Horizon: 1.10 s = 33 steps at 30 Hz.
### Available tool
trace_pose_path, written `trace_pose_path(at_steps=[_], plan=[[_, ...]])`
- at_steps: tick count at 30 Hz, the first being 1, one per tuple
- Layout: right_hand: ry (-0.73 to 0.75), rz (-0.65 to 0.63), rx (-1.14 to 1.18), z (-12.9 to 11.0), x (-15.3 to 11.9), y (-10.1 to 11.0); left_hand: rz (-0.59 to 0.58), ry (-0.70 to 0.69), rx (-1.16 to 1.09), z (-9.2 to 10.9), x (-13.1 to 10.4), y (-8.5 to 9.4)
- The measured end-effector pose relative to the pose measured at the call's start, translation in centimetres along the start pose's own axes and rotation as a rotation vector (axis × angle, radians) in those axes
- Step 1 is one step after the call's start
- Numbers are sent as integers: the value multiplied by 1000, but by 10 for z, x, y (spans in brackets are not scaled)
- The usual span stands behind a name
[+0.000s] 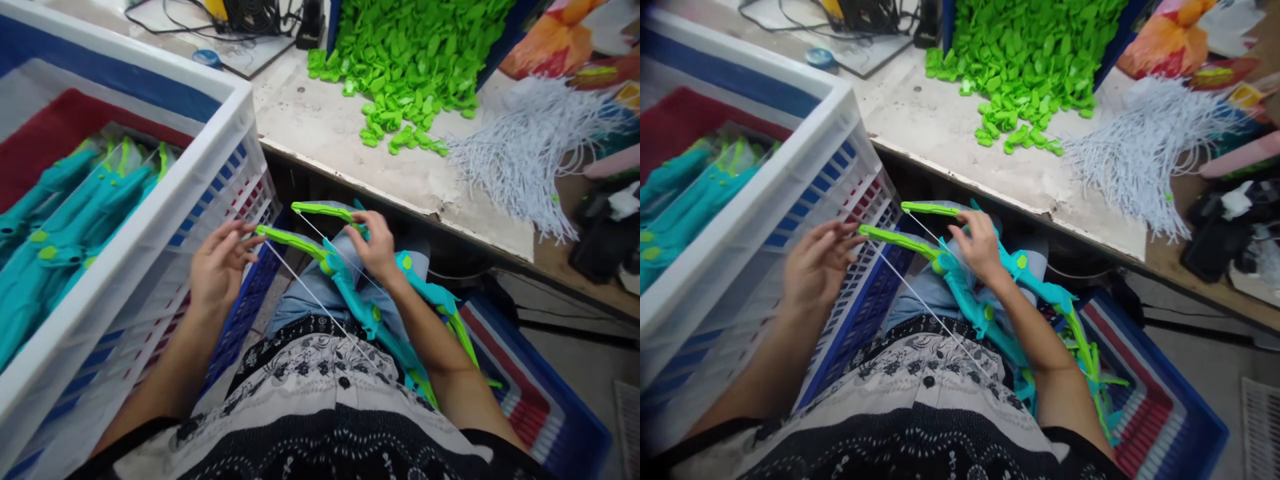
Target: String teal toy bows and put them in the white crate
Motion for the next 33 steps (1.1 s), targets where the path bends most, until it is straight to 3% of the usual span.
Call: trace_pose_path(at_steps=[2,3,5,7,9,11,13,15,18,20,22,24,26,28,30,33], plan=[[-109,-33,-312,31,-40,32,-1,8,21,-26,-18,11],[-160,-90,-444,44,-60,43,-88,-17,149,-39,-28,3],[-246,-227,-616,65,-96,51,-431,-196,488,-61,-56,-42],[-288,-318,-657,75,-119,49,-764,-512,761,-82,-91,-97],[-317,-342,-614,81,-126,46,-921,-799,960,-104,-111,-143],[-354,-350,-509,89,-123,48,-969,-943,1125,-121,-112,-177],[-401,-405,-336,99,-116,54,-1006,-985,1240,-129,-107,-198],[-421,-544,-98,107,-108,56,-1021,-982,1330,-124,-100,-207],[-440,-861,269,112,-105,43,-969,-961,1436,-104,-84,-213],[-551,-1052,469,120,-109,30,-910,-909,1503,-94,-68,-219],[-749,-1141,590,135,-113,20,-841,-819,1573,-91,-50,-226],[-920,-1062,604,156,-108,19,-754,-751,1632,-90,-34,-233],[-962,-882,535,175,-96,29,-686,-760,1664,-89,-27,-242],[-892,-712,408,184,-84,46,-718,-837,1663,-92,-33,-254],[-749,-574,216,184,-76,66,-837,-879,1660,-102,-42,-268],[-507,-406,-81,165,-78,93,-964,-804,1699,-121,-43,-286]])
Point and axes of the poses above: each hand's wrist, its own x-axis towards the middle knuckle, its own y-axis out of the back of the hand, z = x × y, the point moved 8 cm from there along x, towards the middle knuckle, and after that the axes turned 8 degrees about y, right-handed, at the moved point
